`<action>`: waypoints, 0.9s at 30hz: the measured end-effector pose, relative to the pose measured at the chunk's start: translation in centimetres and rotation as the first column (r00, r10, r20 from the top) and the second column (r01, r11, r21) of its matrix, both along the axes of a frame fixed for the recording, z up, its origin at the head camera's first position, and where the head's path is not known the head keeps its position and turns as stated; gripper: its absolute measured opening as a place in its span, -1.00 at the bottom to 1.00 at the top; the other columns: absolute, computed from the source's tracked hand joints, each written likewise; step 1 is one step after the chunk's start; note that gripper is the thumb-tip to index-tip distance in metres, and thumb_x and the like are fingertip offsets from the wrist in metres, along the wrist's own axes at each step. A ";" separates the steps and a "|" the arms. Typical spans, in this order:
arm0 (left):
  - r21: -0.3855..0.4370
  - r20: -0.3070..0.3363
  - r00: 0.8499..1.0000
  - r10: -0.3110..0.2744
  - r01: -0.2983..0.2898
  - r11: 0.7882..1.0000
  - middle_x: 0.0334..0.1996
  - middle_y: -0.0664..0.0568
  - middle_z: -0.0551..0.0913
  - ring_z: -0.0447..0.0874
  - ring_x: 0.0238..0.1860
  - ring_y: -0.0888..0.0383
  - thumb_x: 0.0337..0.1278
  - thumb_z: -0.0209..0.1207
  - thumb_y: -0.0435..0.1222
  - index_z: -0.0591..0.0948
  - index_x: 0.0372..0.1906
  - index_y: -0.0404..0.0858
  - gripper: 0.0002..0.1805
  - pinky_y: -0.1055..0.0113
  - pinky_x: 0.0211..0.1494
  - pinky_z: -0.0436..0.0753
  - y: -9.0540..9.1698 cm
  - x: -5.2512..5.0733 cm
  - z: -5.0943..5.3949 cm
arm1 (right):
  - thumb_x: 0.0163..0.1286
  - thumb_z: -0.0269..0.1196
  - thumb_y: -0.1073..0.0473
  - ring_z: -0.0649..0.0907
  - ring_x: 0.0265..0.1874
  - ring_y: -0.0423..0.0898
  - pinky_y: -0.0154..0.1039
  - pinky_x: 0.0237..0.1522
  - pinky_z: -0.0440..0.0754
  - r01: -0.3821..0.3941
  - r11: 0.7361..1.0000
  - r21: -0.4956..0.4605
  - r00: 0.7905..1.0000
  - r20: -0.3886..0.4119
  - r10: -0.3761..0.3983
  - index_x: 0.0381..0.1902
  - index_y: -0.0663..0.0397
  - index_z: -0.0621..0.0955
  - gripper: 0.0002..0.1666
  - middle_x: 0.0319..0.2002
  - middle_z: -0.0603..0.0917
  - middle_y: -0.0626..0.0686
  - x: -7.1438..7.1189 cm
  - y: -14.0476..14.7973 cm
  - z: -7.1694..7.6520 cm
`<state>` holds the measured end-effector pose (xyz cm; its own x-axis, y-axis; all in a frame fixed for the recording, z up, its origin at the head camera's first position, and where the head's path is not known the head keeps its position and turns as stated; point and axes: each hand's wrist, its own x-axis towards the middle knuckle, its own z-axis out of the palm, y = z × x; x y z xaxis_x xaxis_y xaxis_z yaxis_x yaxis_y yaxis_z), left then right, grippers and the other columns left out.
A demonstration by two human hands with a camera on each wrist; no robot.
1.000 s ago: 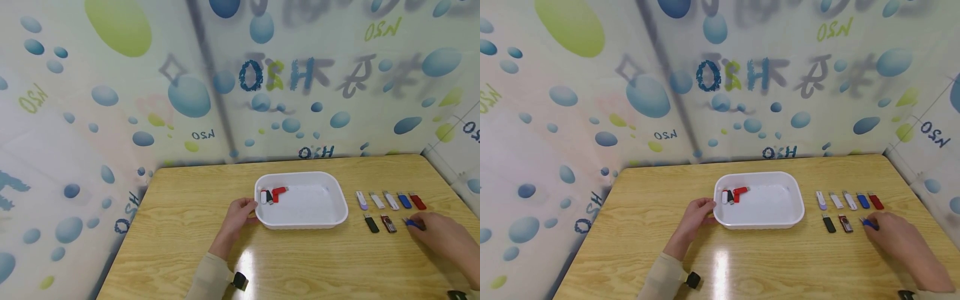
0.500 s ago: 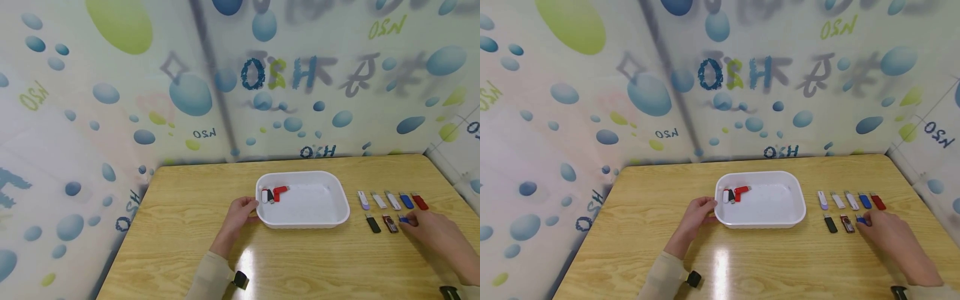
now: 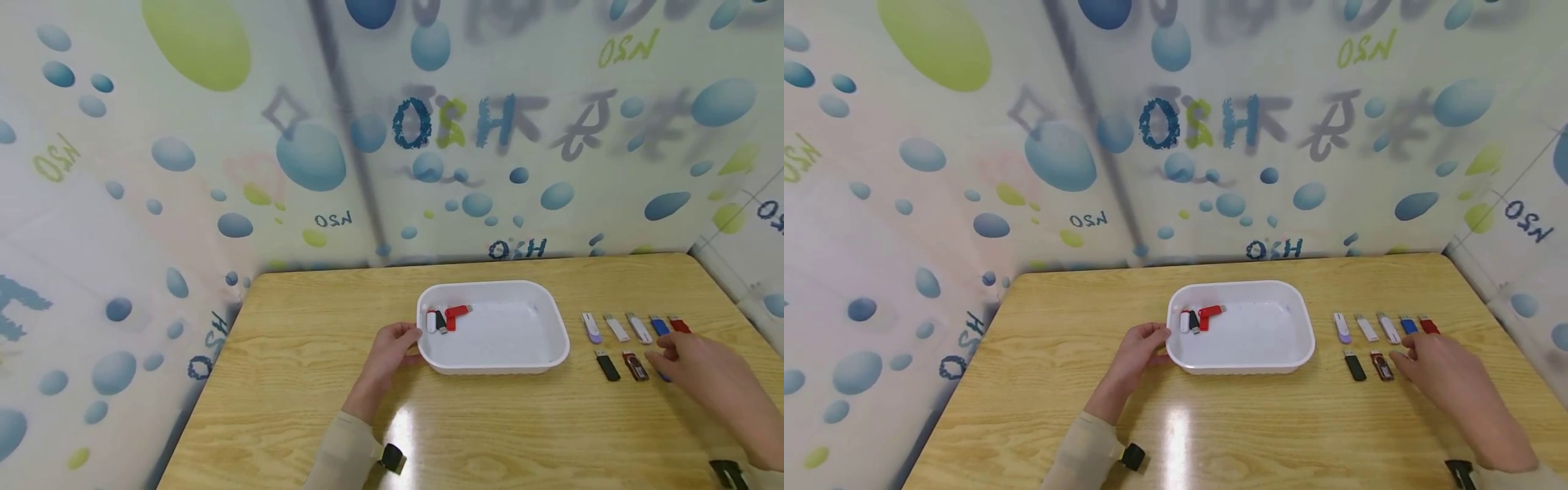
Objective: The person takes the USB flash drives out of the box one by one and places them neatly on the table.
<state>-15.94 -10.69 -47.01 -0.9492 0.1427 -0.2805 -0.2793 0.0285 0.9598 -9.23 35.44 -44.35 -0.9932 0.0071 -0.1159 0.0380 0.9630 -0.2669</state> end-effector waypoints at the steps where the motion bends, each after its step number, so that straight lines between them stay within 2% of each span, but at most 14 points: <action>1: 0.000 0.004 1.000 0.001 -0.001 1.000 0.01 -0.28 0.62 0.64 0.01 -0.01 0.46 0.12 -0.32 0.55 0.09 -0.61 -0.62 0.16 -0.03 0.83 0.0 0.0 0.0 | 0.44 0.29 0.17 0.47 -0.60 -0.05 -0.12 -0.60 0.47 -0.008 1.000 -0.004 1.000 -0.023 0.008 -0.36 0.44 0.57 -0.65 -0.54 0.54 0.06 -0.2 -0.7 0.6; 2: -0.003 0.002 1.000 -0.001 0.001 1.000 0.02 -0.29 0.62 0.64 0.01 -0.02 0.46 0.11 -0.32 0.55 0.10 -0.60 -0.62 0.16 -0.03 0.83 -0.1 0.0 -0.1 | 0.45 0.28 0.16 0.49 -0.59 -0.04 -0.10 -0.60 0.49 -0.013 1.000 -0.011 0.999 -0.044 0.013 -0.33 0.45 0.58 -0.64 -0.53 0.56 0.07 -0.3 -1.4 1.3; 4: -0.005 0.012 1.000 -0.001 0.001 1.000 0.03 -0.28 0.62 0.65 0.02 -0.02 0.47 0.12 -0.31 0.56 0.11 -0.59 -0.62 0.17 -0.02 0.83 -0.1 0.1 -0.1 | 0.48 0.27 0.13 0.60 -0.49 0.03 0.02 -0.49 0.65 -0.019 0.999 -0.036 0.998 -0.057 0.017 -0.12 0.54 0.62 -0.57 -0.40 0.67 0.16 -0.7 -3.1 2.9; 8: 0.003 0.001 1.000 -0.008 0.008 1.000 0.02 -0.28 0.62 0.65 0.01 0.00 0.46 0.12 -0.32 0.55 0.10 -0.60 -0.62 0.16 -0.02 0.83 -0.1 0.1 -0.2 | 0.51 0.24 0.03 0.67 -0.36 0.06 0.09 -0.35 0.71 -0.054 0.993 -0.101 0.993 -0.114 0.043 -0.02 0.44 0.66 -0.53 -0.29 0.73 0.15 -1.5 -6.5 5.2; 12: 0.019 -0.006 1.000 0.007 -0.007 1.000 0.02 -0.30 0.62 0.66 0.00 -0.01 0.44 0.12 -0.34 0.55 0.09 -0.62 -0.63 0.16 -0.02 0.83 0.0 -0.1 -0.3 | 0.51 0.25 0.01 0.63 -0.39 -0.03 -0.04 -0.39 0.68 -0.137 0.984 -0.111 0.980 -0.163 0.118 -0.08 0.28 0.70 -0.62 -0.33 0.72 0.03 -3.0 -10.2 6.9; 14: 0.016 -0.010 1.000 0.015 -0.015 1.000 0.02 -0.31 0.63 0.67 0.00 -0.02 0.44 0.12 -0.34 0.55 0.10 -0.63 -0.62 0.16 -0.03 0.83 0.0 -0.2 -0.3 | 0.50 0.26 0.02 0.59 -0.44 -0.07 -0.12 -0.44 0.63 -0.174 0.979 -0.106 0.975 -0.155 0.157 -0.09 0.25 0.69 -0.64 -0.37 0.69 0.00 -4.0 -12.2 7.6; 16: 0.016 -0.005 1.000 0.022 -0.021 1.000 0.04 -0.32 0.63 0.67 0.01 -0.03 0.44 0.12 -0.34 0.55 0.11 -0.62 -0.62 0.17 -0.03 0.83 0.0 -0.1 -0.2 | 0.50 0.27 0.02 0.55 -0.48 -0.09 -0.18 -0.48 0.58 -0.207 0.973 -0.098 0.971 -0.141 0.192 -0.11 0.25 0.68 -0.65 -0.41 0.67 -0.02 -5.2 -13.9 8.1; 19: 0.008 -0.001 1.000 0.021 -0.021 1.000 0.05 -0.31 0.62 0.66 0.02 -0.03 0.45 0.13 -0.33 0.56 0.11 -0.61 -0.62 0.16 -0.03 0.83 0.0 0.0 -0.1 | 0.49 0.27 0.03 0.57 -0.48 -0.11 -0.20 -0.46 0.61 -0.262 0.961 -0.083 0.961 -0.117 0.252 -0.09 0.25 0.69 -0.66 -0.38 0.69 -0.01 -6.9 -16.0 8.6; 23: 0.000 0.014 0.999 0.029 -0.029 1.000 0.04 -0.28 0.62 0.65 0.00 0.00 0.45 0.14 -0.31 0.57 0.11 -0.58 -0.63 0.16 -0.04 0.83 0.0 0.1 -0.1 | 0.47 0.29 0.10 0.57 -0.48 -0.13 -0.22 -0.43 0.63 -0.356 0.933 -0.058 0.932 -0.097 0.350 -0.10 0.22 0.71 -0.73 -0.39 0.69 -0.03 -8.7 -17.9 8.7; 27: 0.003 0.014 0.999 0.033 -0.033 0.999 0.01 -0.24 0.62 0.64 -0.01 0.01 0.44 0.15 -0.31 0.58 0.09 -0.57 -0.63 0.16 -0.04 0.83 0.0 0.0 -0.2 | 0.47 0.29 0.13 0.55 -0.49 -0.13 -0.27 -0.43 0.61 -0.404 0.913 -0.058 0.915 -0.043 0.402 -0.14 0.17 0.72 -0.80 -0.41 0.67 -0.04 -10.0 -19.7 8.4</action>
